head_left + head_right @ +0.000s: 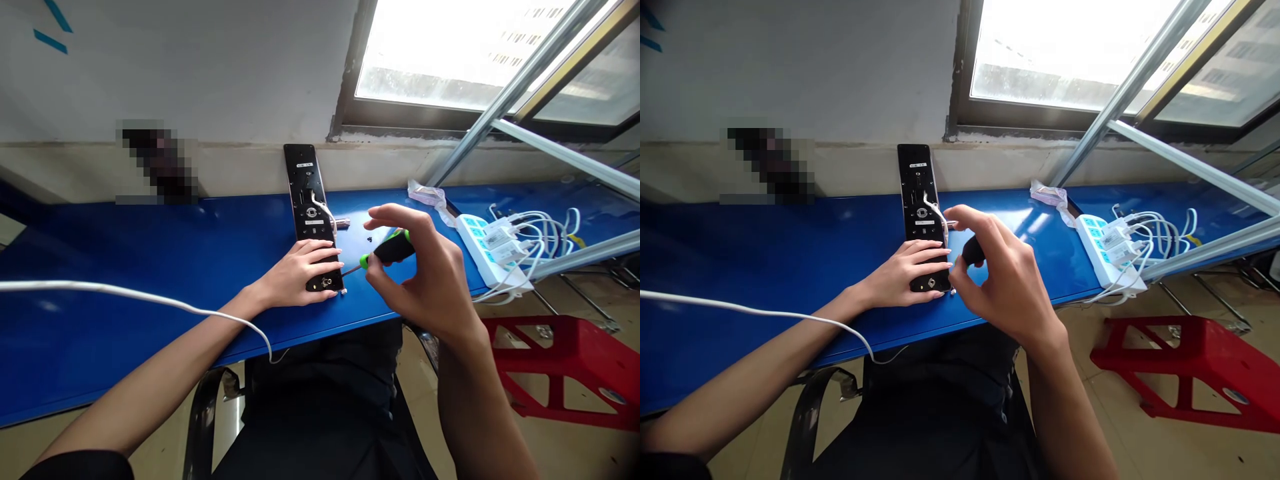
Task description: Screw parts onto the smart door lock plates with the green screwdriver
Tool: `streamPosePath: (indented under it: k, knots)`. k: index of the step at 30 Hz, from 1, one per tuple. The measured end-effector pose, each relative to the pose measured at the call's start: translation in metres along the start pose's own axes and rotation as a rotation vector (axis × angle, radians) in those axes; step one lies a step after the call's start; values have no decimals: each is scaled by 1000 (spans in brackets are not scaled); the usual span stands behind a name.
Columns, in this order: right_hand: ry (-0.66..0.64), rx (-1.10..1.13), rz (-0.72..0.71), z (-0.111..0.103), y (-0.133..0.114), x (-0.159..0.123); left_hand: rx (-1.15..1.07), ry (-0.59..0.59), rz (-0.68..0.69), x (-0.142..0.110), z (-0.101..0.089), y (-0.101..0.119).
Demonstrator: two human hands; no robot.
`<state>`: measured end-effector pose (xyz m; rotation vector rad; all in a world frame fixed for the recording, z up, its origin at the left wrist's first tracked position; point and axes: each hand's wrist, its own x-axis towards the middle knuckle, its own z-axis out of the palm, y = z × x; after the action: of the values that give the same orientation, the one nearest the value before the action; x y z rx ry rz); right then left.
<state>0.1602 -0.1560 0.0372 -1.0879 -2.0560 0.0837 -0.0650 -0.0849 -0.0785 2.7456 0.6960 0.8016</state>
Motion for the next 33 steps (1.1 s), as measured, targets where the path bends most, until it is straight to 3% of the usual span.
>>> streamPosePath:
  k: [8,18,26,33]
  knots:
    - [11,-82,-9,1,3,1,-6,-9,-5,0,0,0]
    - [-52,23,15,0,-2,2,8,-7,-2,0,0,0]
    - [57,-64,-9,3,0,4,12,-7,6,-1,0,-1]
    - [-17,-2,3,0,-5,5,8,2,-1,-1,1,-1]
